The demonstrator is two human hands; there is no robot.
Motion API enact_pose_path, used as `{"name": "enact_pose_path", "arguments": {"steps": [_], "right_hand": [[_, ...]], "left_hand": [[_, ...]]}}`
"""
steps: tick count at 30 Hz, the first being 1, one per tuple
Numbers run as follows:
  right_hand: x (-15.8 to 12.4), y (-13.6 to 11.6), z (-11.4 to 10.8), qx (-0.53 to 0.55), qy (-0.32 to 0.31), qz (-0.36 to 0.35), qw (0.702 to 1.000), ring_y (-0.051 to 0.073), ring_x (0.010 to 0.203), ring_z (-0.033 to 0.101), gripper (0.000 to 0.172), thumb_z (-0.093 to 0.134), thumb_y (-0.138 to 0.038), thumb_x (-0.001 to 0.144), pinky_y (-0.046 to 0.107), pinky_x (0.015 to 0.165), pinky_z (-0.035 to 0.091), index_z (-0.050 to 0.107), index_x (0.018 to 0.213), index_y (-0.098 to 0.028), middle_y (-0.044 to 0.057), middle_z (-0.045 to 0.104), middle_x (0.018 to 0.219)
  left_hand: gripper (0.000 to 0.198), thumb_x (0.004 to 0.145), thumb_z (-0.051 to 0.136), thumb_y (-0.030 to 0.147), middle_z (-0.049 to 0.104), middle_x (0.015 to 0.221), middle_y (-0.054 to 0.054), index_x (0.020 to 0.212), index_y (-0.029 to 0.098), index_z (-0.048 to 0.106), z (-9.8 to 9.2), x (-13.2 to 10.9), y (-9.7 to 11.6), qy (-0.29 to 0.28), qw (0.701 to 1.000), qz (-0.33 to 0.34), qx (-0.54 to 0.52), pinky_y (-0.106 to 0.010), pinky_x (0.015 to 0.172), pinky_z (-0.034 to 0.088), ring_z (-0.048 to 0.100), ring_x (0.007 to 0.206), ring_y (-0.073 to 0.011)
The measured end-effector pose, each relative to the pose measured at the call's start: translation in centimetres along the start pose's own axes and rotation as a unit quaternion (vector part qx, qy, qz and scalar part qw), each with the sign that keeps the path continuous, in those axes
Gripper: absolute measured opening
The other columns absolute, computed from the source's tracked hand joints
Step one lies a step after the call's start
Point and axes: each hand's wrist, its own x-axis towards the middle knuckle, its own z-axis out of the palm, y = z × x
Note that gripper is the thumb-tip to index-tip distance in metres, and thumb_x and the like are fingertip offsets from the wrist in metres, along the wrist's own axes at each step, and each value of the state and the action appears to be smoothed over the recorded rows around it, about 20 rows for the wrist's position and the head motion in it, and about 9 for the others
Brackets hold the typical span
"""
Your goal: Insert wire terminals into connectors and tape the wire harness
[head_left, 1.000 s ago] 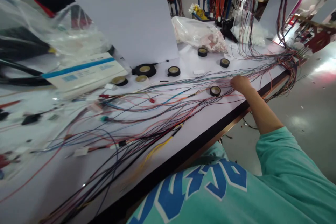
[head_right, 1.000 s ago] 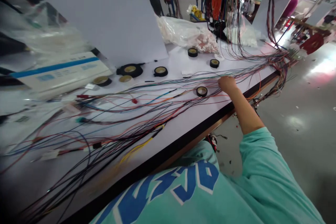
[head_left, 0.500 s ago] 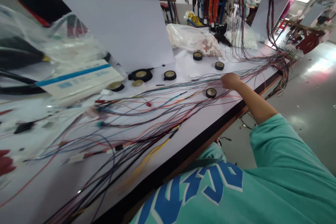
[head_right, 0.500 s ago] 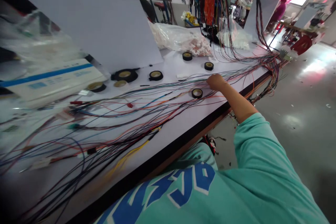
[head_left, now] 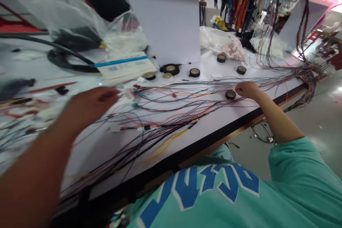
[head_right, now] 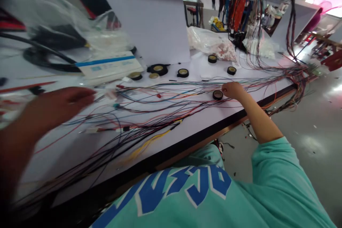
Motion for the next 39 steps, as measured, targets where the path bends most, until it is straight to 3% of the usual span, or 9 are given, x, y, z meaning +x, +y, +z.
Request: {"name": "enact_pose_path", "arguments": {"steps": [1,6,12,14,19,26,31,34,39], "right_hand": [[-0.1,-1.6,-0.1,-0.012,-0.005,-0.015,1.0,0.022,0.09,0.064,0.031,0.047,-0.024,0.079,0.028,0.071,0.042,0.071,0.1,-0.022,0.006,0.071,0.1],[-0.2,-6.8,-0.4,-0.003,0.006,-0.061,0.998,0.023,0.104,0.062,0.039,0.043,-0.024,0.085,0.028,0.078,0.044,0.066,0.116,-0.023,0.007,0.067,0.117],[0.4,-5.8,-0.1,0.134,0.055,-0.001,0.99,0.022,0.089,0.063,0.03,0.05,-0.034,0.082,0.029,0.071,0.043,0.073,0.097,-0.023,0.005,0.072,0.096],[0.4,-4.6,0.3,0.282,0.11,0.017,0.953,0.018,0.074,0.061,0.023,0.055,-0.033,0.074,0.027,0.064,0.041,0.072,0.081,-0.019,0.003,0.068,0.075],[0.1,-2.6,1.3,0.593,0.22,0.028,0.774,0.009,0.046,0.037,0.018,0.064,-0.036,0.058,0.023,0.045,0.025,0.062,0.062,-0.018,-0.005,0.043,0.046],[-0.7,-0.4,1.6,0.712,0.28,0.122,0.632,0.005,0.035,0.015,0.016,0.057,-0.035,0.059,0.021,0.038,0.012,0.046,0.06,-0.023,-0.012,0.017,0.039],[-2.1,2.1,0.8,0.698,0.349,0.205,0.591,0.007,0.036,0.022,0.017,0.059,-0.021,0.061,0.025,0.041,0.013,0.043,0.055,-0.023,-0.009,0.023,0.038],[-3.3,4.5,0.0,0.691,0.408,0.242,0.545,0.008,0.036,0.012,0.031,0.048,-0.025,0.071,0.029,0.044,0.011,0.026,0.049,-0.024,-0.007,0.012,0.037],[-5.7,6.3,0.1,0.661,0.435,0.171,0.586,0.01,0.041,0.01,0.04,0.048,-0.043,0.07,0.034,0.049,0.01,0.019,0.049,-0.026,-0.005,0.009,0.046]], "left_hand": [[0.042,0.087,0.037,0.034,0.07,0.11,0.005,0.118,0.025,0.063,0.6,0.4,0.7,-0.03,0.999,-0.009,-0.005,-0.026,0.087,0.049,0.065,0.095,-0.0167],[0.057,0.086,0.047,0.032,0.05,0.141,-0.015,0.136,0.006,0.046,5.0,3.7,5.7,-0.117,0.974,0.191,0.037,-0.035,0.11,0.032,0.046,0.13,-0.0249],[0.049,0.092,0.038,0.036,0.046,0.145,-0.011,0.138,0.022,0.048,6.8,5.0,6.3,-0.119,0.974,0.183,0.059,-0.044,0.107,0.033,0.041,0.132,-0.0296],[0.049,0.093,0.035,0.038,0.045,0.146,-0.01,0.139,0.024,0.046,6.6,5.0,5.8,-0.13,0.974,0.176,0.056,-0.048,0.106,0.033,0.039,0.134,-0.0308],[0.05,0.095,0.03,0.039,0.041,0.148,-0.01,0.141,0.026,0.043,6.1,5.0,5.5,-0.149,0.973,0.167,0.059,-0.052,0.107,0.029,0.035,0.137,-0.0293],[0.049,0.097,0.026,0.035,0.043,0.147,-0.011,0.143,0.024,0.039,5.2,4.8,4.8,-0.139,0.973,0.164,0.087,-0.052,0.108,0.025,0.037,0.135,-0.0276],[0.046,0.097,0.026,0.034,0.047,0.144,-0.01,0.14,0.028,0.043,5.0,5.2,4.3,-0.134,0.976,0.148,0.082,-0.045,0.102,0.035,0.041,0.132,-0.0266],[0.046,0.097,0.025,0.034,0.047,0.143,-0.009,0.138,0.031,0.046,5.0,5.7,4.2,-0.138,0.977,0.147,0.073,-0.045,0.103,0.035,0.04,0.132,-0.0261],[0.046,0.095,0.028,0.027,0.048,0.143,-0.011,0.136,0.031,0.047,5.2,6.0,4.6,-0.136,0.983,0.112,0.059,-0.054,0.102,0.032,0.04,0.133,-0.0296]]}}
